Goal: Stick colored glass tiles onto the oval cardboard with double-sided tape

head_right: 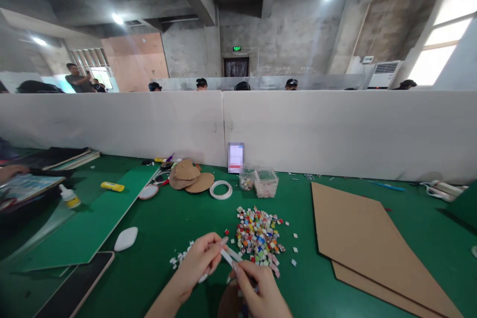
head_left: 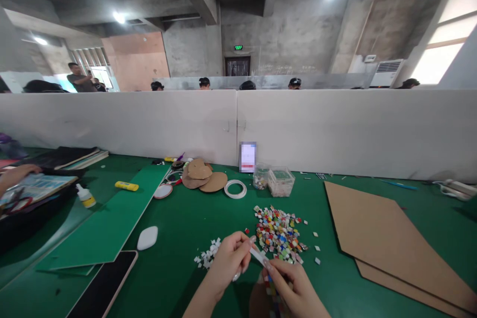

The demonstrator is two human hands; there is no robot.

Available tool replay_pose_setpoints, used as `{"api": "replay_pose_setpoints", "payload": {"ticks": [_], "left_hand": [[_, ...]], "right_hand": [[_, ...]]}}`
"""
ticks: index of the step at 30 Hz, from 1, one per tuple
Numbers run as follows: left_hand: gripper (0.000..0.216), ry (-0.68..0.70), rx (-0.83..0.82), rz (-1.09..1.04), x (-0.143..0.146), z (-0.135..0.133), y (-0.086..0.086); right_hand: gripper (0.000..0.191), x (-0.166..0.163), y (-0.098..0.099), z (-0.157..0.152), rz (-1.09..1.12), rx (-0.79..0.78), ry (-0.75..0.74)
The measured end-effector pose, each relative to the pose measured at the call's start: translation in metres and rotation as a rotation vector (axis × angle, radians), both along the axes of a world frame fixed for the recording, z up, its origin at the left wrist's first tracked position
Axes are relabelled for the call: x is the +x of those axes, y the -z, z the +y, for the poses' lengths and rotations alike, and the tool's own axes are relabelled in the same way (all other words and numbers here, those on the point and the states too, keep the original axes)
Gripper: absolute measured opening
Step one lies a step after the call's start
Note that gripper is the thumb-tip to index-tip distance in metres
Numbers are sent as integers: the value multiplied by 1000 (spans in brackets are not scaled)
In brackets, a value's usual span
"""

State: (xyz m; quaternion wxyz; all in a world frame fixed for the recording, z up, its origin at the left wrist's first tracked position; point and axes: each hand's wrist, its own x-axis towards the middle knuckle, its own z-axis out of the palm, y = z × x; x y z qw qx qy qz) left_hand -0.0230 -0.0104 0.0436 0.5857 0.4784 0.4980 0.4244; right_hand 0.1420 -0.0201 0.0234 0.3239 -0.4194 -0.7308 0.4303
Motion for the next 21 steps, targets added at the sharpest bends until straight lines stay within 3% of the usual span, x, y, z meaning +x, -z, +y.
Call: {"api": "replay_pose_setpoints", "payload": {"ticks": [6,21], "left_hand": [[35,28,-38,-130,1,-1,-1],[26,15,-5,-72,3,-5,-7]], "right_hand": [[46,0,2,0,2,5,33],[43,-2,9,-3,93,-75,57]]}}
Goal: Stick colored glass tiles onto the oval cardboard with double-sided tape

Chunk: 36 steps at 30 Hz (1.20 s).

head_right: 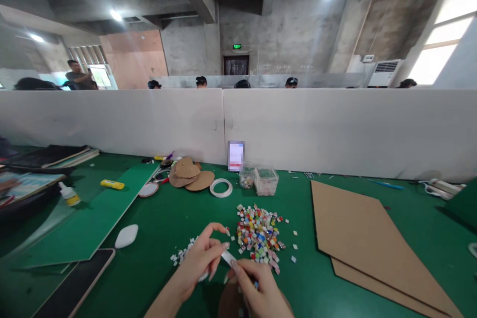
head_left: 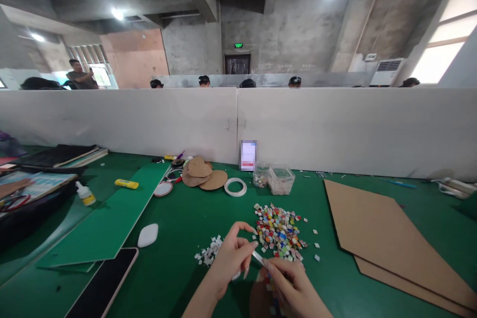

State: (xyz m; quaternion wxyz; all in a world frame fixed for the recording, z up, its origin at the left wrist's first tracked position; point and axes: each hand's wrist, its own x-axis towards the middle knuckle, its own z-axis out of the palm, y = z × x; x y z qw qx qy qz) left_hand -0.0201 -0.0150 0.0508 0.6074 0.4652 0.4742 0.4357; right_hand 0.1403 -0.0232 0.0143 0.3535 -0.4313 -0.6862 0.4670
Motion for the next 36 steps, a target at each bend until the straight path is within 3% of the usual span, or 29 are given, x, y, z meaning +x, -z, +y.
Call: {"api": "replay_pose_setpoints", "payload": {"ticks": [5,12,19,21,23,24,27,30,36], "left_hand": [[21,-117,-7,-14,4,0,2],[18,-259,50,29,9,1,8],[21,-408,73,9,11,3,9],[24,-527,83,-24,-2,9,10],[23,-755,99,-87,-18,14,10],[23,-796,116,-115,-24,16,10],[26,-707,127,-144,-26,17,9],[34,-455,115,-129,-10,12,7],[43,-194,18,-114,2,7,7]], "right_hand": [[46,-6,10,-3,131,-132,-17],[50,-17,1,-6,202,-268,-114],[44,-16,-1,-8,229,-228,-136],[46,-13,-9,-12,190,-189,-163],[45,-12,-17,-15,130,-170,-274],[45,-11,-19,-16,161,-191,-249],[45,-12,-19,-12,353,-267,-103],[39,-11,-13,-5,458,-279,-39],[37,-6,-8,-2,365,-169,19]]}}
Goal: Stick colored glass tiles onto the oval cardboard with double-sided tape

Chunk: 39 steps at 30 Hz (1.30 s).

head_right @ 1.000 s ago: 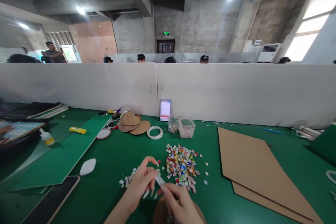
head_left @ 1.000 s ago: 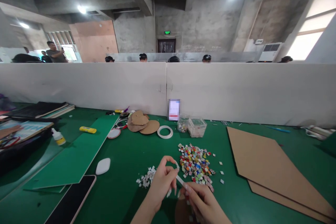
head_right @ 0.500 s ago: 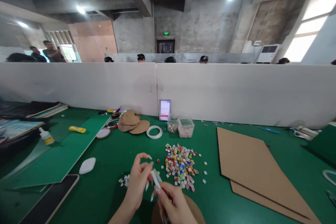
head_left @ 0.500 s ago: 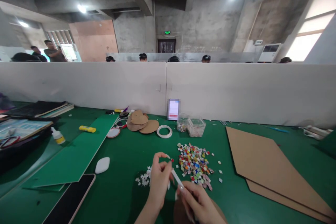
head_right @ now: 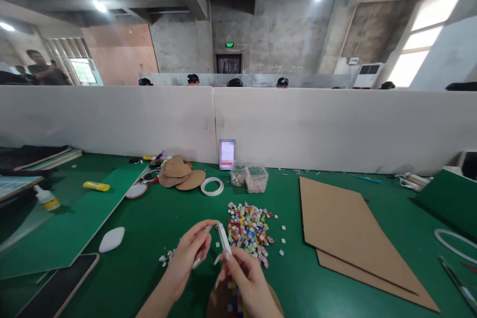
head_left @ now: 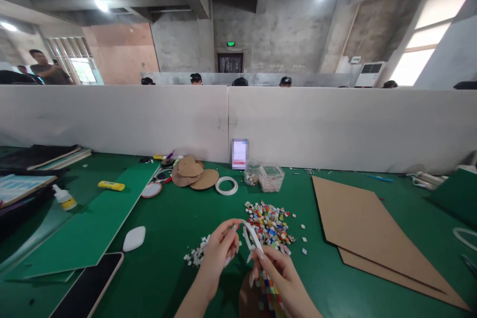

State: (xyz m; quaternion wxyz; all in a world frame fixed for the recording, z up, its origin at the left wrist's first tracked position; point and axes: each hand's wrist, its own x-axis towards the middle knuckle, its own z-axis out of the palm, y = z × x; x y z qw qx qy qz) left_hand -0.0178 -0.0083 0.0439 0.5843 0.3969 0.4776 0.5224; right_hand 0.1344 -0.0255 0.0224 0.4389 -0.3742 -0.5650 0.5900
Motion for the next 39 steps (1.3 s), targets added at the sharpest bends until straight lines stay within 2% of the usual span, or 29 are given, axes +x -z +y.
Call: {"api": "replay_pose_setpoints", "payload": {"ticks": [3,8,13,15,21,28,35,39], "left_hand": [[43,85,0,81,-2,1,0],[38,61,79,296,-4,0,1],[40,259,63,325,-4,-7,-1],[42,290,42,305,-3,-9,-3],[40,288,18,320,-3,-9,-5],[36,251,90,459,-5,-6,10],[32,229,110,573,-6,-4,15],[31,233,110,587,-7,-4,16]], "right_hand": [[39,1,2,-1,-126,70,24],[36,2,8,2,-214,133,108],[33,3,7,4,-307,233,82],[32,3,6,4,-357,270,91],[29,4,5,3,-544,383,59],[24,6,11,3,-797,471,17],[26,4,12,3,-905,486,11],[25,5,13,1,-869,481,16]]}}
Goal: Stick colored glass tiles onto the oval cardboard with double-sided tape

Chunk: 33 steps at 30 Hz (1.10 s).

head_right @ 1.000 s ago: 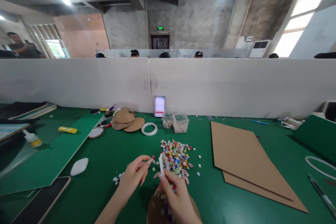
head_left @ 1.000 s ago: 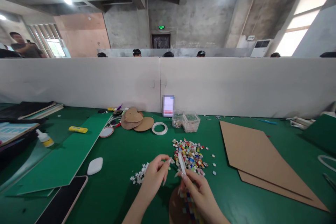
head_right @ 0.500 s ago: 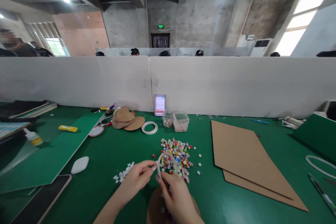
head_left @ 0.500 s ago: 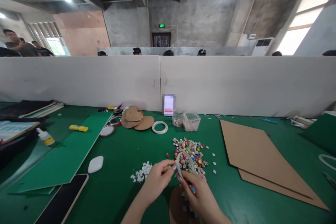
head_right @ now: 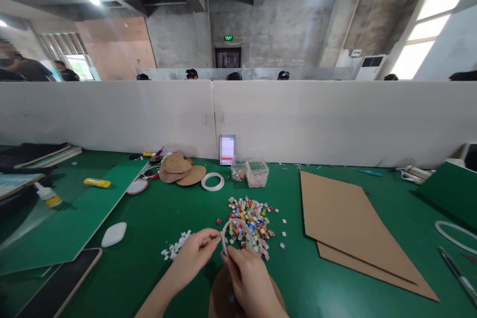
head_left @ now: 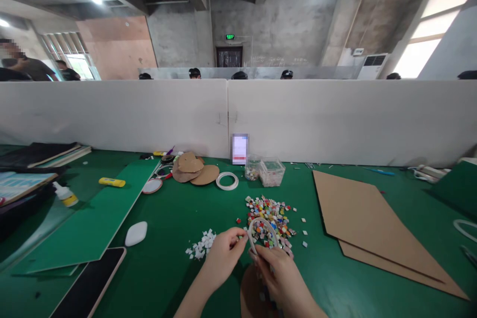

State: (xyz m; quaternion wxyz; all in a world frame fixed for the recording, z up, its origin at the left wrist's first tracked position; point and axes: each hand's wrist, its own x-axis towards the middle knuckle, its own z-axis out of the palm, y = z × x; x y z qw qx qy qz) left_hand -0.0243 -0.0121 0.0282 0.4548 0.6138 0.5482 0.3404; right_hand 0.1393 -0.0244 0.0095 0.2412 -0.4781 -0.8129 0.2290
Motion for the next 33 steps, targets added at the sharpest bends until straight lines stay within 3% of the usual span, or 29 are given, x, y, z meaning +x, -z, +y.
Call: {"api": "replay_pose_setpoints", "payload": {"ticks": [10,21,33], "left_hand": [[32,31,-83,-150,0,-2,-11],[34,51,-179,-331,-2,-4,-24],[33,82,-254,-404,-2,-6,-32]], "right_hand": [[34,-3,-11,1,366,-190,13],[34,-2,-3,6,678,-353,17],[31,-2,-4,6,999,-641,51]]}}
